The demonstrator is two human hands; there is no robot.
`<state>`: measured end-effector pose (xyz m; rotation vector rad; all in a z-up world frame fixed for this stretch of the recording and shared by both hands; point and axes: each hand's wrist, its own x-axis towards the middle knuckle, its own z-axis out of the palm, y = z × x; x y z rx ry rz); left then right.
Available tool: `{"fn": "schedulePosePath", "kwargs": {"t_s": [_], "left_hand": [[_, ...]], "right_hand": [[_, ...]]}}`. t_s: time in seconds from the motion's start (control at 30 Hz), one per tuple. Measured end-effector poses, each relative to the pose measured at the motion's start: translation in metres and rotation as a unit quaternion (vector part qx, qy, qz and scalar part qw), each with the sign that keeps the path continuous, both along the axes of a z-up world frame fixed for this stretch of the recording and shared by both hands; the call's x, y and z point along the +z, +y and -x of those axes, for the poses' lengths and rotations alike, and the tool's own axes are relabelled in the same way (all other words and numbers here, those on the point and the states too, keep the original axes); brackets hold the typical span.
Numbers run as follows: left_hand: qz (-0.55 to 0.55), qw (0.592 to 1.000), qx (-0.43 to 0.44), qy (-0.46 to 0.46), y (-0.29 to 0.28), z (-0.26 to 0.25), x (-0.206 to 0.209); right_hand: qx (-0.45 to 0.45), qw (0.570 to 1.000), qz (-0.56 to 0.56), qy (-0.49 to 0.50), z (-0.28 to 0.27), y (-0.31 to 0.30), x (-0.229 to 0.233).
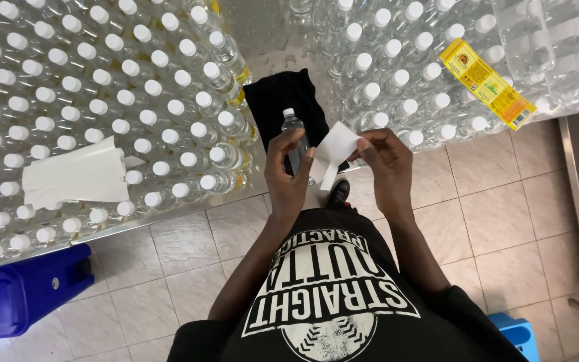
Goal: Manually applying adhesive labels to clear plastic water bottles in a production environment.
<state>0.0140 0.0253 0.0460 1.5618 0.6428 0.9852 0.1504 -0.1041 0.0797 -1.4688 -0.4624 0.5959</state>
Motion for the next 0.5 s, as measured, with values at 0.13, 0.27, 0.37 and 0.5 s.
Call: {"fn": "schedulePosePath", "kwargs": {"t_s": [0.13,0.27,0.37,0.5], "left_hand": [[0.122,0.990,-0.063,0.004,-0.013,0.011,-0.017],[0.222,0.954,-0.181,-0.084,-0.025,0.006,-0.011],[0.210,0.955,-0.190,-0.088,-0.025,0.005,-0.014],[0.177,0.969,-0.158,-0.066,-0.020,0.005,0.014]], "right_hand": [[-0.055,0.997,-0.036,0.026,0.007,0.009,-0.008],[-0.052,0.997,-0.006,-0.055,0.027,0.015,-0.003],[-0.018,0.985,0.006,-0.172,0.038,0.022,0.007],[0.044,0.970,0.002,-0.237,0.051,0.034,0.020]]}}
